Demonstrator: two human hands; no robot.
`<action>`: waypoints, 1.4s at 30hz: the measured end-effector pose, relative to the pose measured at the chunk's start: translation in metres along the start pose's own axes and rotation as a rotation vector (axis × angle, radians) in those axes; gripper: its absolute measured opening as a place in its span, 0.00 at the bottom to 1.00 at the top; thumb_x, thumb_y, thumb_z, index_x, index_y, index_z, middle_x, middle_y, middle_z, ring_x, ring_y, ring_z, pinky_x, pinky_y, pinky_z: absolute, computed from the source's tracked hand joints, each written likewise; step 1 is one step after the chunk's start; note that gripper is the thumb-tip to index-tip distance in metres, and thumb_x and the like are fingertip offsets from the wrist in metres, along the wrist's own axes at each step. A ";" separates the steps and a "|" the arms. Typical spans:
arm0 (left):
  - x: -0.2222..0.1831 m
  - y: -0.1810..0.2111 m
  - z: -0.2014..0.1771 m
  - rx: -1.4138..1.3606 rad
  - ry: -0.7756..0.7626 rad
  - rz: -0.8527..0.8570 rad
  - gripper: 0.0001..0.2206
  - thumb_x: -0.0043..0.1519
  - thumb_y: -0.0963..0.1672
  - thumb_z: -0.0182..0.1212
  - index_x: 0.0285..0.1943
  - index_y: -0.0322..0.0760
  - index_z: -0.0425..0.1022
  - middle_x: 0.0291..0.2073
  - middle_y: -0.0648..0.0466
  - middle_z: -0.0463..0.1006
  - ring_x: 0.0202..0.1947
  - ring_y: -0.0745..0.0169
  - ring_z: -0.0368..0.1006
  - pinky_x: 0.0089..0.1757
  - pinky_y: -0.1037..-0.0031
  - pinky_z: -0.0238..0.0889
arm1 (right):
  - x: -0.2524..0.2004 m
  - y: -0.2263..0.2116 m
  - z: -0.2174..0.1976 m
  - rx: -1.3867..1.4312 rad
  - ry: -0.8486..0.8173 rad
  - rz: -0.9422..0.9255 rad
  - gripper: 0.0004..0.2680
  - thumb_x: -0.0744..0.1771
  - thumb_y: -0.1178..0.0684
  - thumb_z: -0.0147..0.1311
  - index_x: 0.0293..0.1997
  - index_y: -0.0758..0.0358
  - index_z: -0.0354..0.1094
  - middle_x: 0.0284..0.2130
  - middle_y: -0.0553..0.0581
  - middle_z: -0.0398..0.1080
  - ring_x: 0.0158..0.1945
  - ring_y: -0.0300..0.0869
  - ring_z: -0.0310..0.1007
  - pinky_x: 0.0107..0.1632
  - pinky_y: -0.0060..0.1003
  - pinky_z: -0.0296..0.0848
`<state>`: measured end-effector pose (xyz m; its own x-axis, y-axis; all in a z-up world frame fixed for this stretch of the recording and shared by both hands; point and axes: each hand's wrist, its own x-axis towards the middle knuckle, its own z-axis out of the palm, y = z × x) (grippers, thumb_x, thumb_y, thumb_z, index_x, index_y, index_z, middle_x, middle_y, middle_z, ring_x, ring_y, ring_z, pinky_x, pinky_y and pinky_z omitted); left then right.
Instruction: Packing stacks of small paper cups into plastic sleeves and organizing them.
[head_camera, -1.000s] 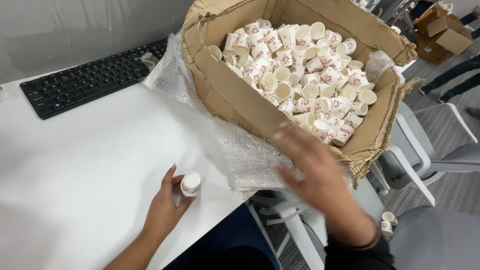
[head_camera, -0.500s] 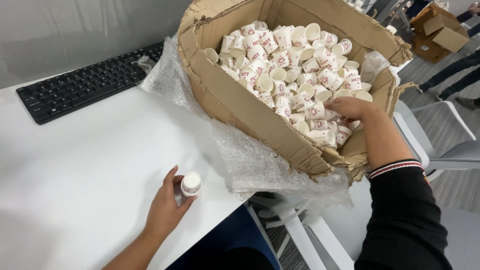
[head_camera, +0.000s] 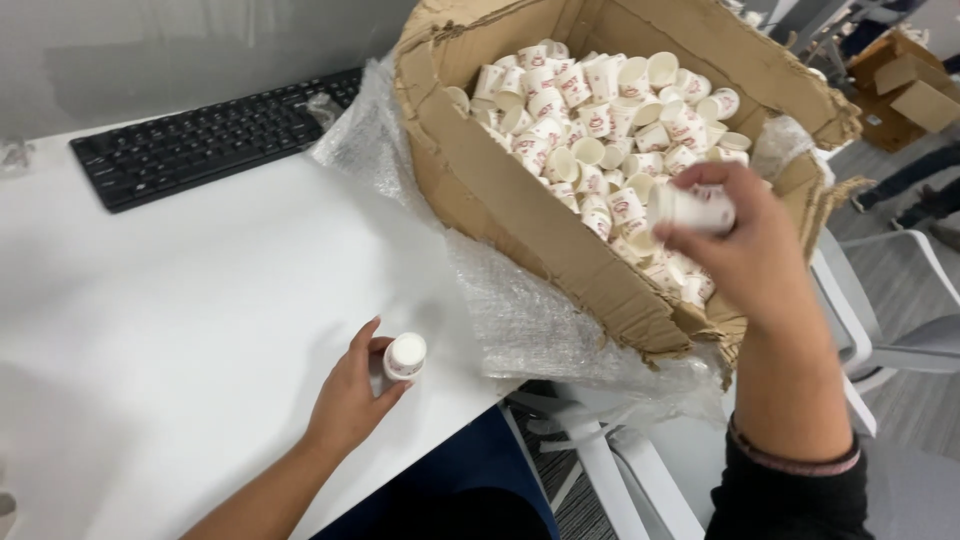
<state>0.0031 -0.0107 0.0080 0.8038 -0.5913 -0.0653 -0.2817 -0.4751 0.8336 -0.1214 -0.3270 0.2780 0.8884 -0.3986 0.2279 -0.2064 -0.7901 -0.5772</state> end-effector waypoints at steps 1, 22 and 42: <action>0.000 0.000 -0.002 0.001 -0.008 -0.002 0.45 0.53 0.45 0.72 0.78 0.42 0.46 0.61 0.53 0.73 0.60 0.50 0.70 0.59 0.61 0.63 | -0.019 -0.024 0.016 -0.129 0.160 -0.174 0.17 0.60 0.54 0.68 0.52 0.61 0.70 0.48 0.60 0.72 0.49 0.44 0.75 0.48 0.39 0.75; -0.001 -0.005 -0.002 -0.029 -0.008 0.033 0.43 0.54 0.44 0.72 0.75 0.40 0.45 0.60 0.53 0.75 0.58 0.52 0.73 0.57 0.62 0.65 | -0.026 -0.037 0.050 -0.554 0.185 -0.434 0.20 0.65 0.46 0.60 0.62 0.61 0.68 0.64 0.64 0.66 0.66 0.57 0.62 0.66 0.53 0.61; 0.000 0.001 -0.006 -0.037 -0.039 -0.010 0.45 0.54 0.45 0.72 0.79 0.42 0.45 0.61 0.54 0.74 0.61 0.53 0.70 0.60 0.61 0.63 | 0.049 0.047 -0.008 -0.059 -0.097 0.096 0.20 0.66 0.55 0.60 0.67 0.56 0.61 0.47 0.63 0.74 0.48 0.45 0.74 0.45 0.36 0.72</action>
<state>0.0061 -0.0075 0.0118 0.7853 -0.6118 -0.0950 -0.2531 -0.4573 0.8525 -0.0904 -0.3874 0.2681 0.8981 -0.4294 0.0951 -0.3142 -0.7777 -0.5446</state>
